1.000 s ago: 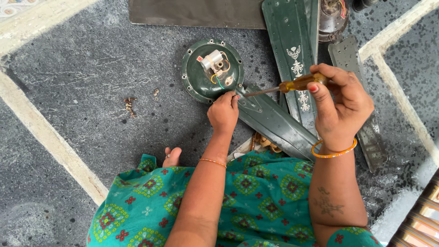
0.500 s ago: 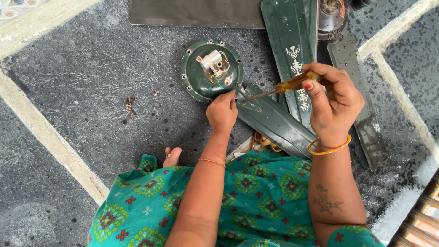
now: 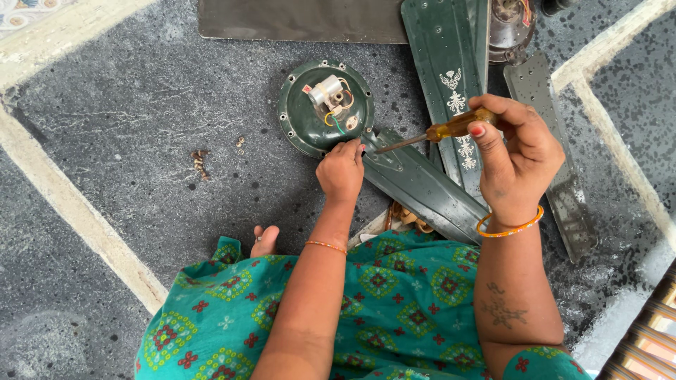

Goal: The person wipes a ceiling fan blade with a cloth, then attaches it to the fan motor housing using a screwdriver and screws. The person repeats the process for a second blade, securing it to the housing.

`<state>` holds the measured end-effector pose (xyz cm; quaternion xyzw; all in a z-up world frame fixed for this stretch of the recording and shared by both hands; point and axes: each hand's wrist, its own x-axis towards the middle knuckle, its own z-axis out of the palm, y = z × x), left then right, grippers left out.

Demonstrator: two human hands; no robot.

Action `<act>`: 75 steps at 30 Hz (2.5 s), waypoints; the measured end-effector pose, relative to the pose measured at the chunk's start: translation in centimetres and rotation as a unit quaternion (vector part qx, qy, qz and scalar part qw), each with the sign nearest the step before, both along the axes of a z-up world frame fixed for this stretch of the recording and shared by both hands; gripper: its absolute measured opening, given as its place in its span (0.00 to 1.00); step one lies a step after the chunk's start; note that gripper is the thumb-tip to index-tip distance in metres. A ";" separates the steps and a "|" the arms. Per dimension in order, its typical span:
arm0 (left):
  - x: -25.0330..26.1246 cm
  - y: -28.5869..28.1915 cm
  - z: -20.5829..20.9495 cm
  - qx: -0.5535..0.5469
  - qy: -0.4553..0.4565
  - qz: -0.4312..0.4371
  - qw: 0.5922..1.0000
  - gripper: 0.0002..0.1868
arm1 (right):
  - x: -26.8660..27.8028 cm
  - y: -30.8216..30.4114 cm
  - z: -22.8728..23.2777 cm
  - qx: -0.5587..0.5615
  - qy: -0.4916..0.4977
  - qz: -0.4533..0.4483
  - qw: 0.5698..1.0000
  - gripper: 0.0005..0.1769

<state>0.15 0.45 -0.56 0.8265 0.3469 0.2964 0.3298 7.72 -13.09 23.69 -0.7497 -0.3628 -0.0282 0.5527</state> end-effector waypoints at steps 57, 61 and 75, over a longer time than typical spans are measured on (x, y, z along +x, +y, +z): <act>-2.7 -5.2 6.7 -0.129 -0.189 -0.068 0.971 0.10 | -1.9 2.3 -2.3 -0.031 0.036 0.068 0.997 0.20; -0.9 -4.2 0.6 -0.346 -0.408 0.084 0.841 0.13 | -0.3 3.2 -6.7 -0.093 -0.013 0.038 0.995 0.12; 1.0 -3.0 -5.8 -0.421 -0.344 0.347 0.764 0.18 | 0.7 5.2 -18.6 -0.303 -0.108 0.011 0.947 0.10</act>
